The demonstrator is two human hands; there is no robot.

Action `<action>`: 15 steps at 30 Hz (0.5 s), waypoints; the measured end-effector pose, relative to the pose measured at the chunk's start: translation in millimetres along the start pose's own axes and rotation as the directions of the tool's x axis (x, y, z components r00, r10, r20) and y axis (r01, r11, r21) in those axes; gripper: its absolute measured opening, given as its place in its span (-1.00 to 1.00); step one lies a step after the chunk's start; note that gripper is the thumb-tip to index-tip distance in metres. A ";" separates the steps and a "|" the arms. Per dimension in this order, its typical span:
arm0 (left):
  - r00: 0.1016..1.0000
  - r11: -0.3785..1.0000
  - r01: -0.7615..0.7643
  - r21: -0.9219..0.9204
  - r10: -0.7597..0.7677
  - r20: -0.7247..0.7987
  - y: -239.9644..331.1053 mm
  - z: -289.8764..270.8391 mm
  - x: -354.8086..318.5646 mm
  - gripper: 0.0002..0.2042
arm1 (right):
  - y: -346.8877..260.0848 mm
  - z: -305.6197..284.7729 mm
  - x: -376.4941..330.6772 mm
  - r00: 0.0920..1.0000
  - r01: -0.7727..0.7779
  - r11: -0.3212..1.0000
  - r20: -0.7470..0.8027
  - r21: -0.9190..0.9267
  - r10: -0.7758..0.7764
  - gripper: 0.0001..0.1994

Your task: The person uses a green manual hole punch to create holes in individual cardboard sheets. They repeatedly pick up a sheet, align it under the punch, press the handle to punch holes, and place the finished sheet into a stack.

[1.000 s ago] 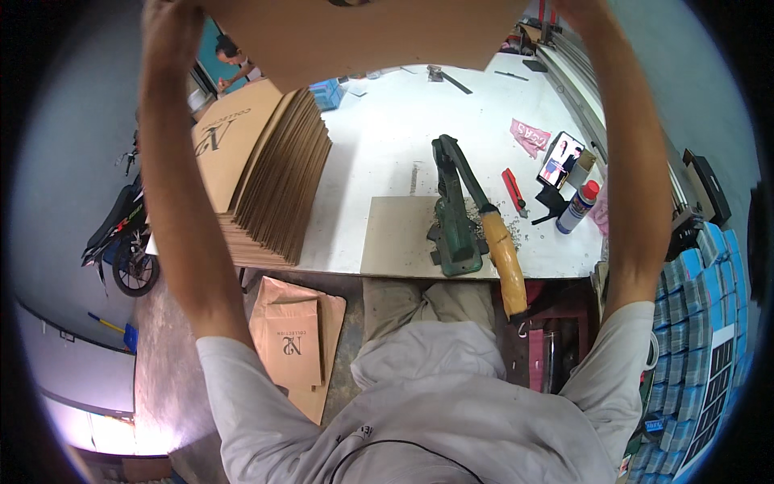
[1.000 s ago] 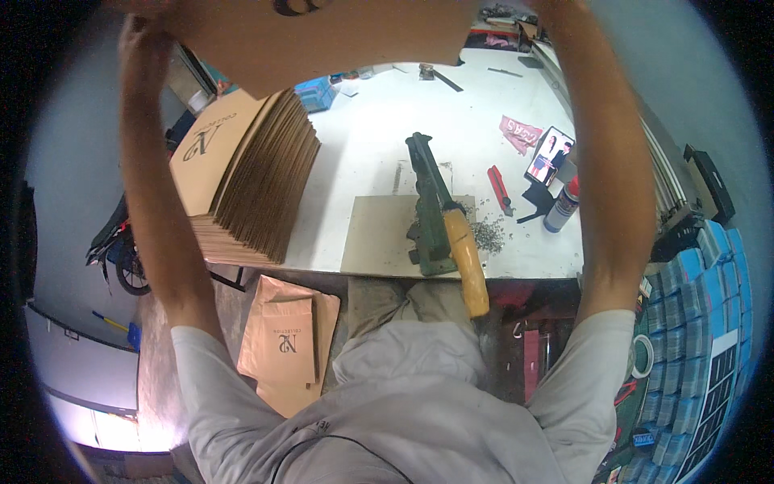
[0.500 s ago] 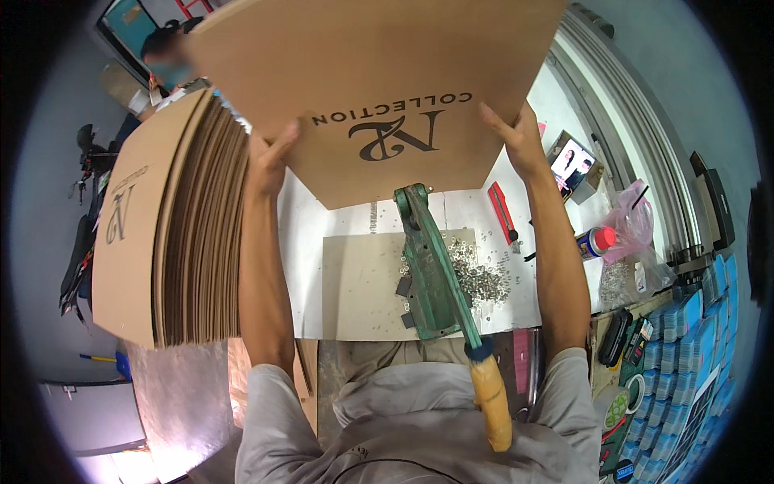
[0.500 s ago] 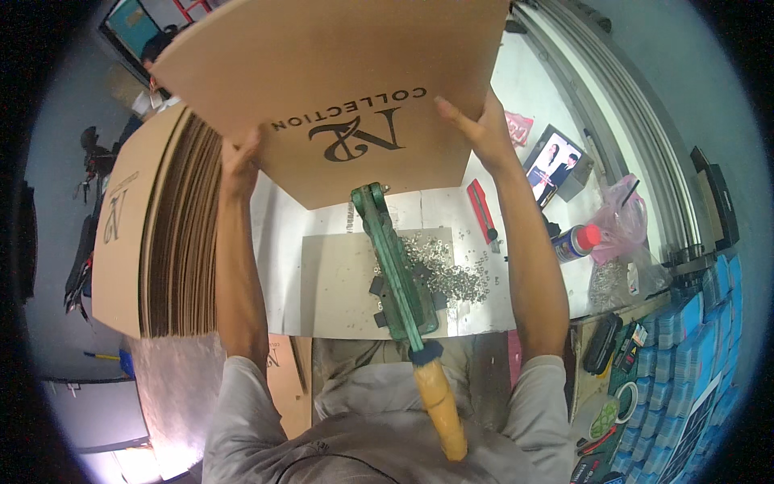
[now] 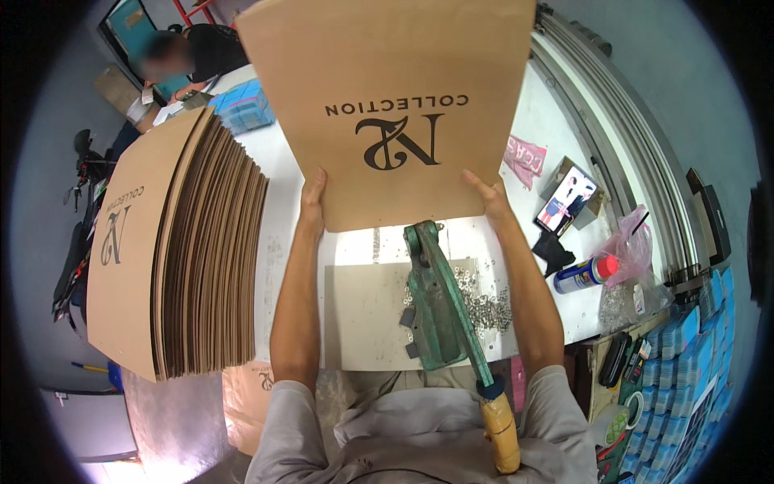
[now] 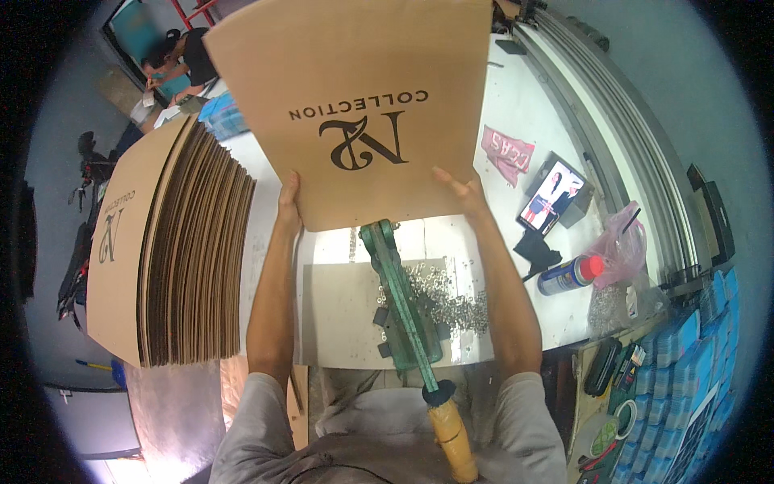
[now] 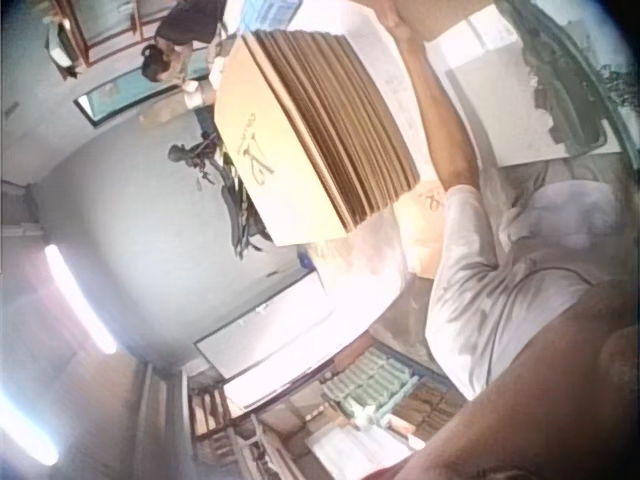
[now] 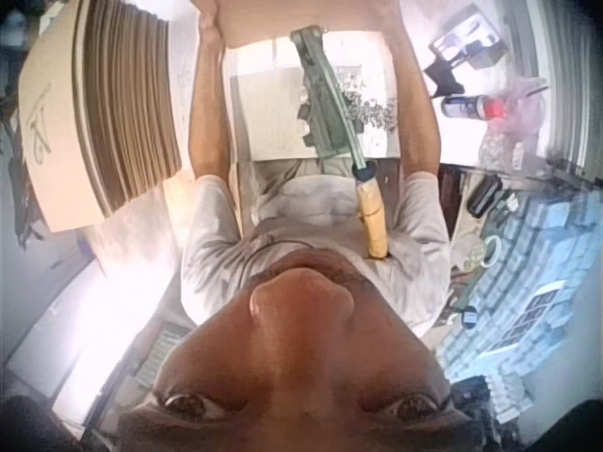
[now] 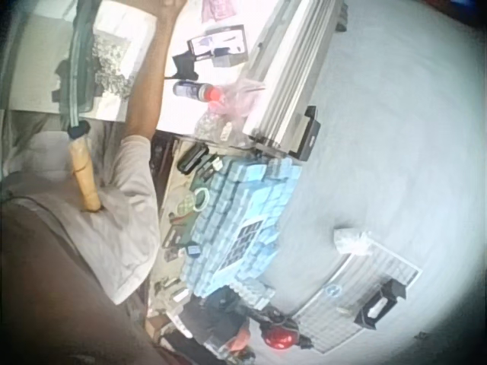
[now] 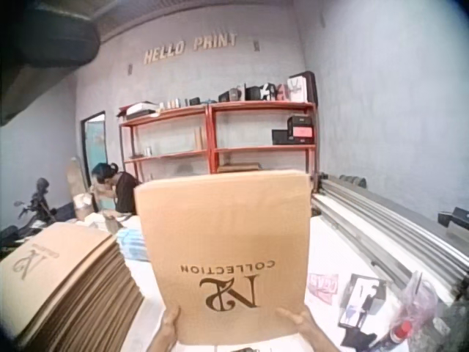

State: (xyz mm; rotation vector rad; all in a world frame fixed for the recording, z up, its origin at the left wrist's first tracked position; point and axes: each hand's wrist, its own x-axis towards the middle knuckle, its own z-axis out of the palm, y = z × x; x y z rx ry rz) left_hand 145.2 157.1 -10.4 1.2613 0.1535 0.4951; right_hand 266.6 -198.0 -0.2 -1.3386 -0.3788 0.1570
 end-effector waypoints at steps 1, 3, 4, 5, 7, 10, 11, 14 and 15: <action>1.000 1.000 -0.022 0.005 0.022 -0.002 2.2 6.7 0.1 -0.30 | 0.0 5.0 0.1 0.998 0.049 0.999 -0.044 -0.017 -0.050 -0.39; 0.999 0.999 -0.039 0.023 0.039 -0.005 8.2 17.2 -7.7 -0.32 | -0.1 9.4 0.5 0.992 0.076 0.995 -0.096 -0.065 -0.082 -0.38; 1.000 0.998 0.014 0.065 -0.013 -0.016 7.4 15.5 -13.6 -0.34 | 1.1 11.1 -2.3 0.989 0.078 0.993 -0.119 -0.089 -0.089 -0.38; 0.998 0.992 0.066 0.106 -0.063 -0.030 8.6 11.3 -17.7 -0.35 | 0.4 12.1 -4.8 0.993 0.016 0.993 -0.112 -0.120 -0.030 -0.45; 0.988 0.978 0.152 0.141 -0.145 -0.059 13.9 8.4 -21.8 -0.39 | 1.0 12.1 -6.2 0.994 -0.076 0.977 -0.095 -0.200 0.058 -0.45; 0.966 0.941 0.260 0.218 -0.256 -0.048 23.1 0.6 -27.8 -0.39 | 0.1 16.2 -8.9 0.982 -0.187 0.919 -0.075 -0.346 0.172 -0.45; 0.966 0.927 0.254 0.277 -0.258 -0.024 24.0 -4.8 -27.5 -0.38 | -0.9 20.1 -10.0 0.976 -0.218 0.891 -0.068 -0.397 0.208 -0.45; 0.955 0.881 0.270 0.390 -0.296 0.008 20.8 -13.7 -23.9 -0.37 | -1.1 16.6 3.7 0.908 -0.396 0.875 0.020 -0.280 0.418 -0.42; 0.950 0.874 0.292 0.389 -0.312 -0.012 20.2 -14.8 -24.5 -0.36 | -2.6 17.8 2.8 0.920 -0.378 0.870 -0.028 -0.317 0.390 -0.41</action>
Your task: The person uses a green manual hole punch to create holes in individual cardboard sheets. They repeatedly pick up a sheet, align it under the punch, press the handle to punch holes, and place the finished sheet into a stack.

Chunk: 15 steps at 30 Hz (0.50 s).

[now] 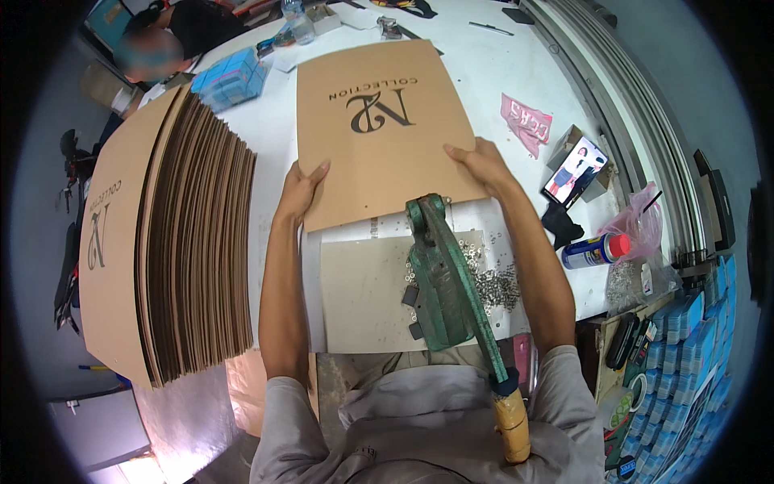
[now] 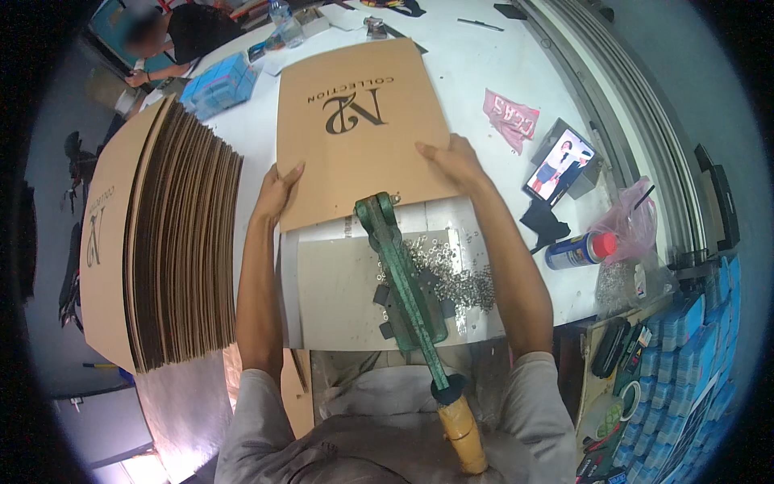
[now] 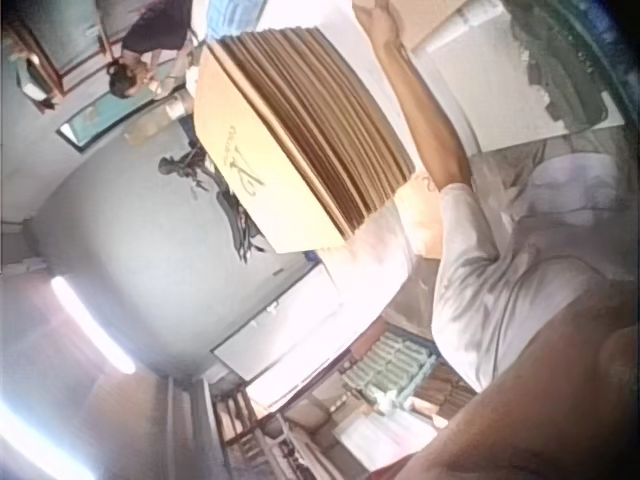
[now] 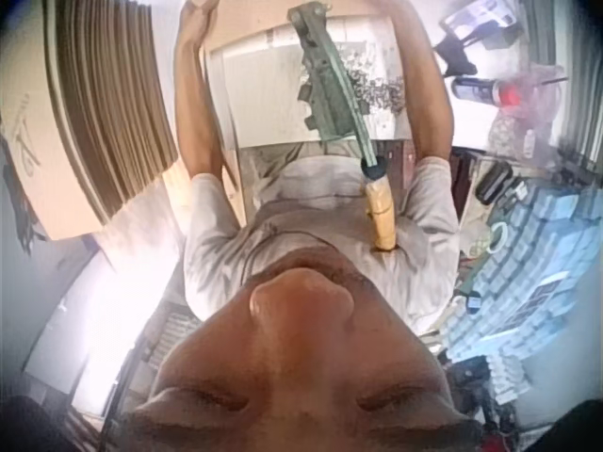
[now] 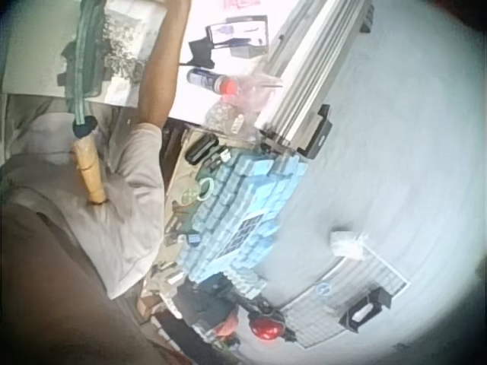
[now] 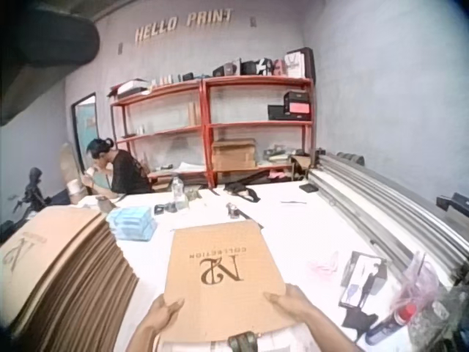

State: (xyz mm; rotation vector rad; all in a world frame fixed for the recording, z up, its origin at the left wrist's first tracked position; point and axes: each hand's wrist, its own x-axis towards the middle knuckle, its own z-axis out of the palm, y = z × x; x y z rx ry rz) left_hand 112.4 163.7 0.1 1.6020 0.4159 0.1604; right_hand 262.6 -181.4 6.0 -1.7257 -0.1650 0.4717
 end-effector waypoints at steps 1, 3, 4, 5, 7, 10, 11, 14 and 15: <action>1.000 1.000 0.015 -0.003 -0.015 -0.014 2.1 -0.7 2.1 -0.35 | -7.6 0.7 -1.2 1.000 -0.002 0.998 0.013 -0.056 0.003 -0.42; 0.999 0.999 0.034 -0.022 -0.034 -0.005 6.8 -4.8 -6.2 -0.31 | -17.0 -4.9 -11.6 1.000 -0.013 0.985 0.026 -0.170 0.018 -0.43; 1.000 0.998 0.020 -0.055 -0.020 0.007 14.1 -3.1 -14.5 -0.30 | -19.5 -11.7 -19.8 0.997 -0.002 0.991 0.080 -0.137 0.013 -0.35; 1.000 0.996 0.001 -0.084 0.000 0.011 17.3 -3.6 -21.6 -0.29 | -12.6 -17.8 -24.1 0.999 0.005 0.995 0.054 -0.097 0.000 -0.32; 0.996 0.986 -0.094 -0.136 0.093 -0.012 5.4 -4.9 -29.9 -0.20 | 0.7 -24.5 -36.5 1.000 0.022 1.000 -0.001 -0.011 -0.022 -0.24; 0.973 0.932 -0.224 -0.285 0.228 -0.020 -15.0 -1.8 -35.0 -0.27 | 14.3 -4.7 -43.2 0.994 0.110 0.983 0.008 0.149 -0.112 -0.16; 0.972 0.885 -0.214 -0.413 0.234 -0.003 -15.4 -2.2 -34.2 -0.30 | 16.4 -0.7 -44.8 0.991 0.130 0.969 -0.048 0.208 -0.123 -0.15; 0.977 0.821 -0.127 -0.556 0.201 0.072 4.9 -9.1 -40.3 -0.34 | 0.3 -9.2 -46.2 0.999 0.039 0.892 0.011 0.451 -0.049 -0.28; 0.979 0.821 -0.092 -0.563 0.178 0.100 19.5 -13.5 -44.4 -0.34 | -10.4 -12.0 -46.3 0.998 0.030 0.862 0.028 0.505 -0.052 -0.31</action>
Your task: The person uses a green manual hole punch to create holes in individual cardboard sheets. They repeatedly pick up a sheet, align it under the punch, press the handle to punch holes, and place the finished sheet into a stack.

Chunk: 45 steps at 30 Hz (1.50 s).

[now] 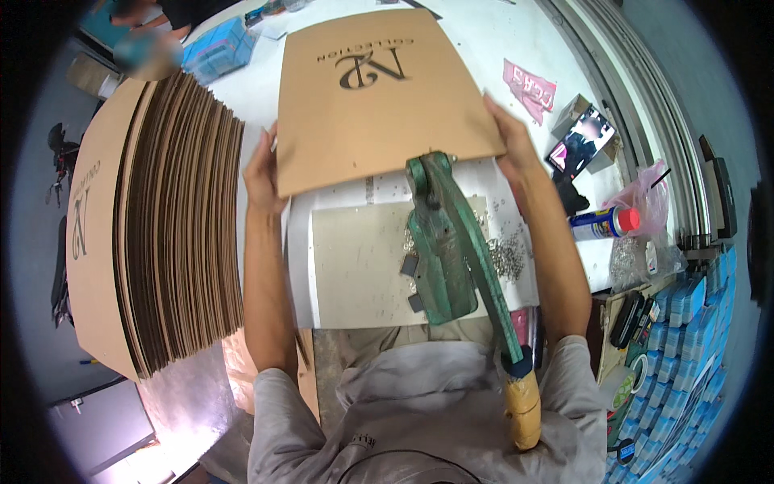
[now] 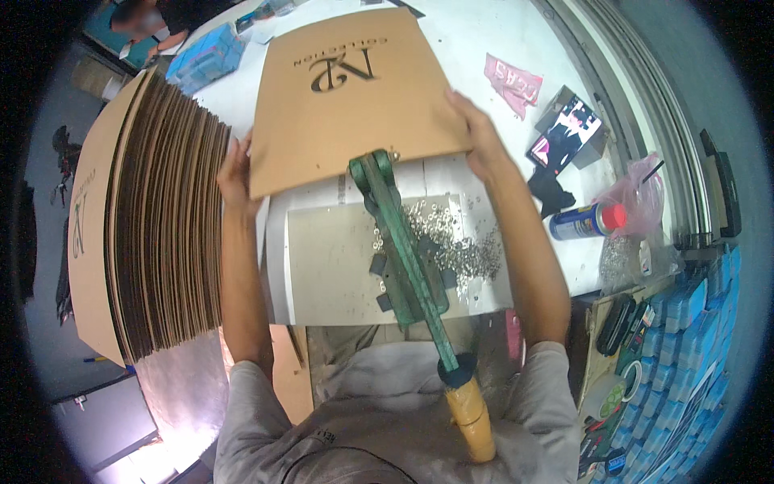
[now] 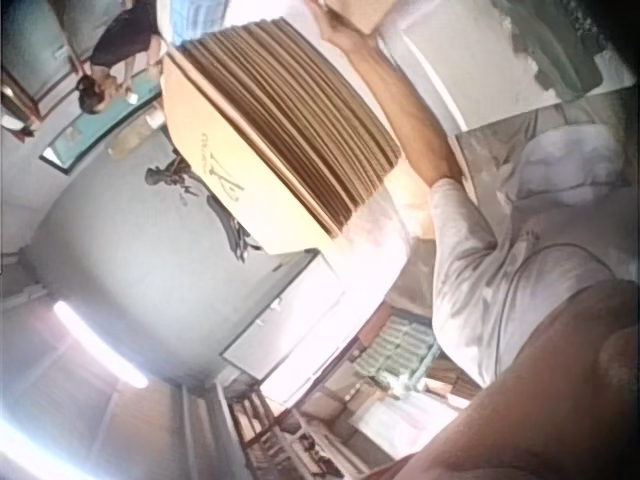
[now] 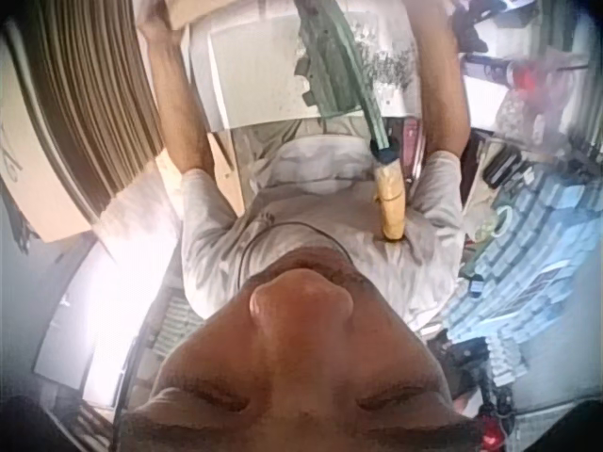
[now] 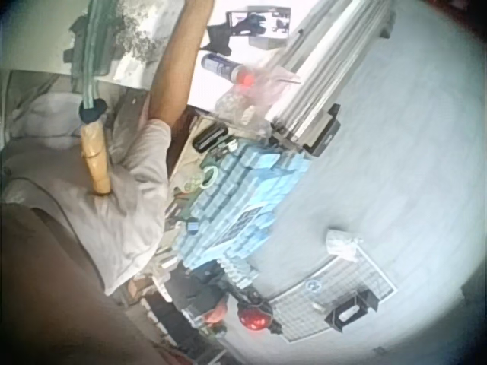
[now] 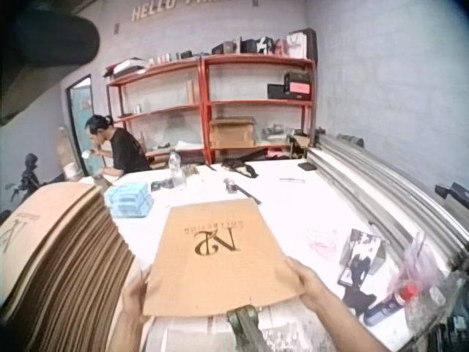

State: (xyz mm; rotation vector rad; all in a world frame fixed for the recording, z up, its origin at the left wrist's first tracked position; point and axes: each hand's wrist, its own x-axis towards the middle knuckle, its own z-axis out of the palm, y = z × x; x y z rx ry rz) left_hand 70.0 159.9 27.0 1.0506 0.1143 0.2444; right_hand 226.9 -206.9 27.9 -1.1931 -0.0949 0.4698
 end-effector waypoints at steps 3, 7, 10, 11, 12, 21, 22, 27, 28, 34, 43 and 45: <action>0.985 0.991 0.063 0.121 -0.042 -0.169 40.5 15.7 14.7 -0.30 | -49.8 28.3 -8.0 1.000 -0.010 1.000 0.025 -0.004 0.010 -0.45; 0.966 0.986 0.160 0.050 -0.146 -0.216 74.5 33.5 20.5 -0.30 | -84.3 37.2 -8.0 0.993 0.017 0.970 0.115 -0.241 0.011 -0.34; 0.979 0.988 0.124 0.092 -0.107 -0.175 73.9 28.6 16.3 -0.25 | -72.8 41.2 -7.6 0.997 0.058 0.960 0.073 -0.274 -0.040 -0.28; 0.989 0.987 0.088 0.131 -0.071 -0.132 56.3 14.9 16.9 -0.23 | -54.2 25.0 -3.3 0.999 0.048 0.952 0.020 -0.303 -0.045 -0.26; 0.995 0.984 0.053 0.173 -0.037 -0.092 37.1 2.4 16.8 -0.20 | -34.9 8.6 1.0 0.998 0.034 0.945 -0.033 -0.326 -0.048 -0.23; 0.961 0.499 -0.250 0.830 0.230 0.151 -33.8 -20.3 -76.8 0.13 | 21.3 -25.8 -69.7 0.881 0.472 0.411 0.392 -0.780 -0.267 0.03; 0.958 0.433 -0.229 0.872 0.258 0.123 -36.2 -17.2 -78.1 0.10 | 29.9 -27.1 -66.7 0.863 0.491 0.299 0.412 -0.818 -0.292 0.00; 0.904 0.235 -0.263 0.936 0.398 0.154 -51.4 -16.5 -68.3 -0.05 | 48.0 -19.5 -57.2 0.832 0.445 0.091 0.374 -0.891 -0.409 -0.09; 0.896 0.203 -0.261 0.944 0.414 0.159 -49.4 -17.9 -68.7 -0.06 | 50.2 -18.5 -54.3 0.816 0.466 0.101 0.383 -0.879 -0.434 -0.10; 0.851 0.125 -0.262 0.957 0.497 0.169 -53.6 -17.4 -61.0 -0.27 | 53.2 -18.6 -50.5 0.819 0.464 0.167 0.349 -0.870 -0.455 -0.18; 0.845 0.094 -0.234 0.968 0.512 0.154 -60.6 -23.9 -63.6 -0.31 | 63.8 -14.6 -64.3 0.815 0.417 0.157 0.292 -0.895 -0.501 -0.16; 0.868 0.145 -0.234 0.961 0.477 0.139 -58.9 -24.3 -65.7 -0.28 | 59.2 -10.9 -64.7 0.855 0.372 0.212 0.245 -0.904 -0.456 -0.13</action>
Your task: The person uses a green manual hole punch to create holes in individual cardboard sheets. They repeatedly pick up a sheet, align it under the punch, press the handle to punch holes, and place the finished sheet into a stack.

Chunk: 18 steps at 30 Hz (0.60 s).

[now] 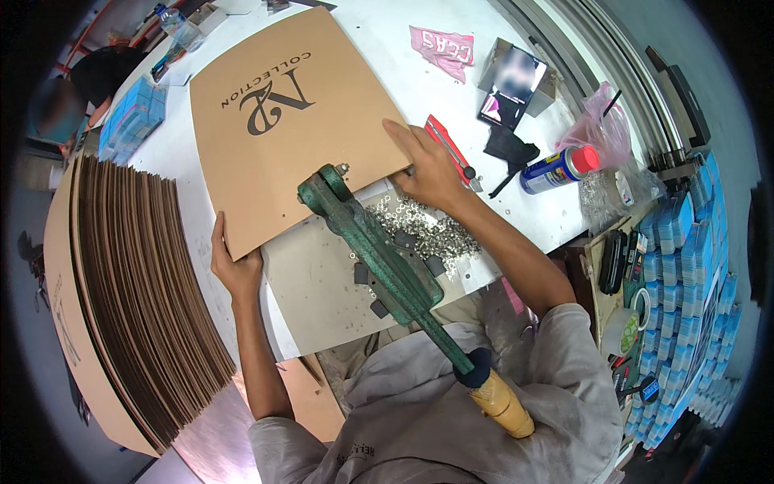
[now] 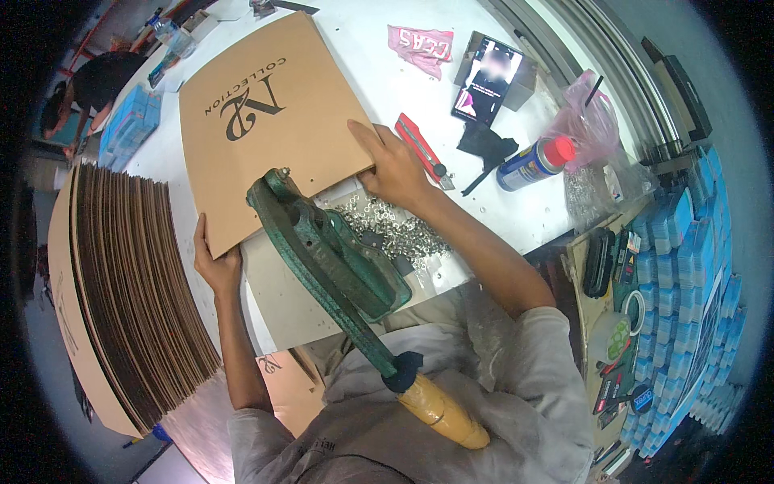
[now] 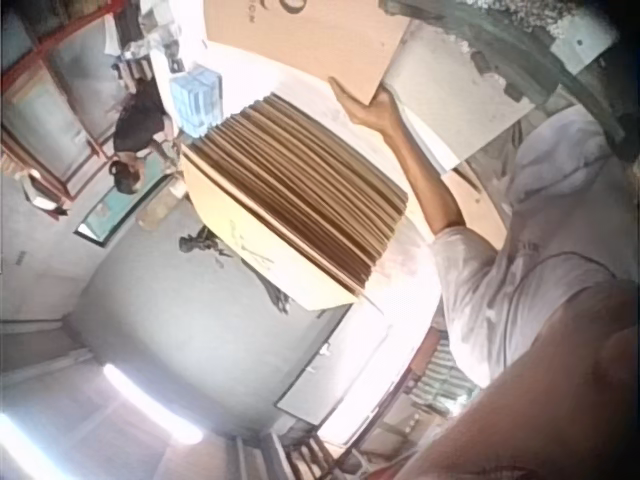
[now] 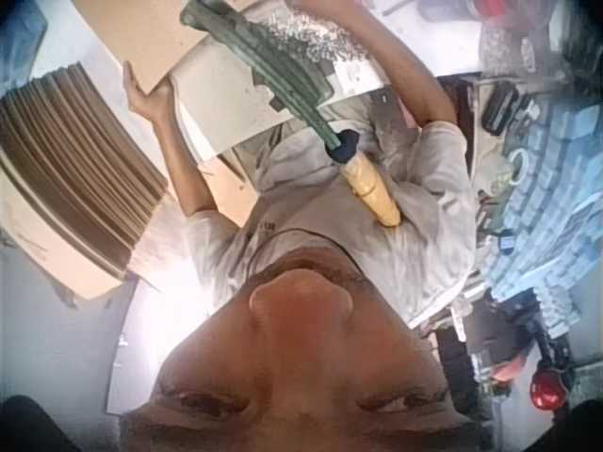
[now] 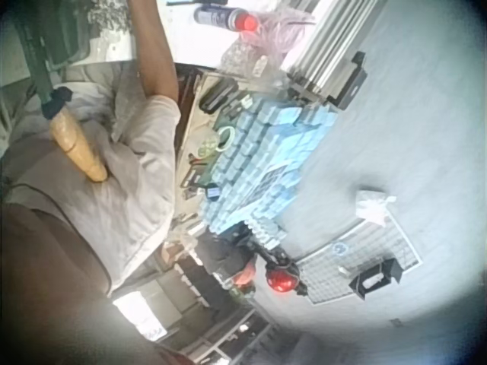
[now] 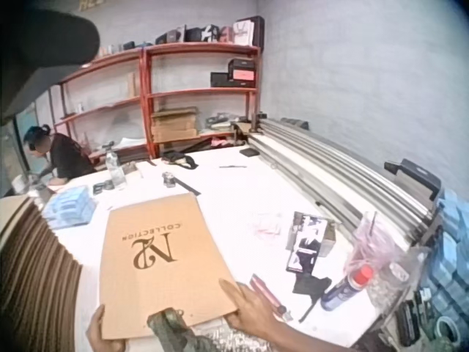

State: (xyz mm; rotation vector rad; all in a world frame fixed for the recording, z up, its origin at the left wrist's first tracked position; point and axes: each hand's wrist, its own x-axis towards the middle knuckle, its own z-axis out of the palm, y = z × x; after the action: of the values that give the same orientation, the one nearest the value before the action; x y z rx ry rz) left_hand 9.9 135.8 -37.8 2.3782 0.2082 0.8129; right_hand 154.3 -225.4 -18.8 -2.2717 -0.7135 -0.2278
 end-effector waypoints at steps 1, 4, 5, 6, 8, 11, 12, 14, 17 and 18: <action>0.997 0.997 0.058 -0.056 -0.055 0.050 8.9 -6.2 3.0 -0.24 | -3.6 -3.0 1.3 0.999 -0.034 0.999 0.020 0.016 0.034 -0.10; 0.984 0.883 0.121 -0.454 -0.045 0.174 -8.2 -18.3 -11.0 -0.25 | -9.4 -21.3 0.6 0.998 -0.003 0.991 0.065 0.135 -0.006 -0.03; 0.980 0.783 0.124 -0.610 0.001 0.200 -15.4 -19.2 -8.5 -0.26 | 1.8 -19.3 3.1 0.988 -0.144 0.941 0.100 0.307 0.118 0.03; 0.965 0.663 0.257 -0.703 -0.142 0.220 -24.2 -18.8 -1.5 -0.26 | 20.1 -12.7 7.6 0.961 -0.277 0.842 0.156 0.463 0.230 0.09; 0.849 0.327 0.472 -0.819 -0.418 0.322 -24.4 -20.1 4.1 -0.24 | 11.2 -18.2 14.5 0.868 -0.489 0.662 0.242 0.568 0.434 0.00; 0.816 0.455 0.578 -0.678 -0.341 0.467 -1.5 -27.4 23.6 -0.31 | -9.4 -19.3 17.9 0.911 -0.409 0.766 0.267 0.496 0.313 -0.09; 0.830 0.507 0.558 -0.657 -0.329 0.451 -6.0 -26.5 17.8 -0.30 | -13.4 -16.0 14.5 0.948 -0.318 0.805 0.187 0.500 0.258 -0.09; 0.862 0.612 0.503 -0.611 -0.297 0.411 -16.6 -25.6 5.7 -0.28 | -10.1 -11.2 13.4 0.936 -0.353 0.778 0.195 0.521 0.294 -0.12; 0.862 0.496 0.505 -0.706 -0.327 0.387 -19.5 -19.8 1.7 -0.37 | -18.0 -15.4 14.5 0.924 -0.382 0.769 0.208 0.512 0.321 -0.15; 0.877 0.472 0.475 -0.743 -0.327 0.353 -26.6 -20.3 -3.8 -0.41 | -21.9 -16.6 13.7 0.922 -0.387 0.773 0.213 0.503 0.324 -0.15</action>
State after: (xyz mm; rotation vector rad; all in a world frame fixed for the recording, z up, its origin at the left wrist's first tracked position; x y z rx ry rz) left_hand -4.1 166.1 -42.8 1.3856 0.2463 0.3365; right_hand 154.3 -218.5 11.1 -1.8285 -0.3241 0.2648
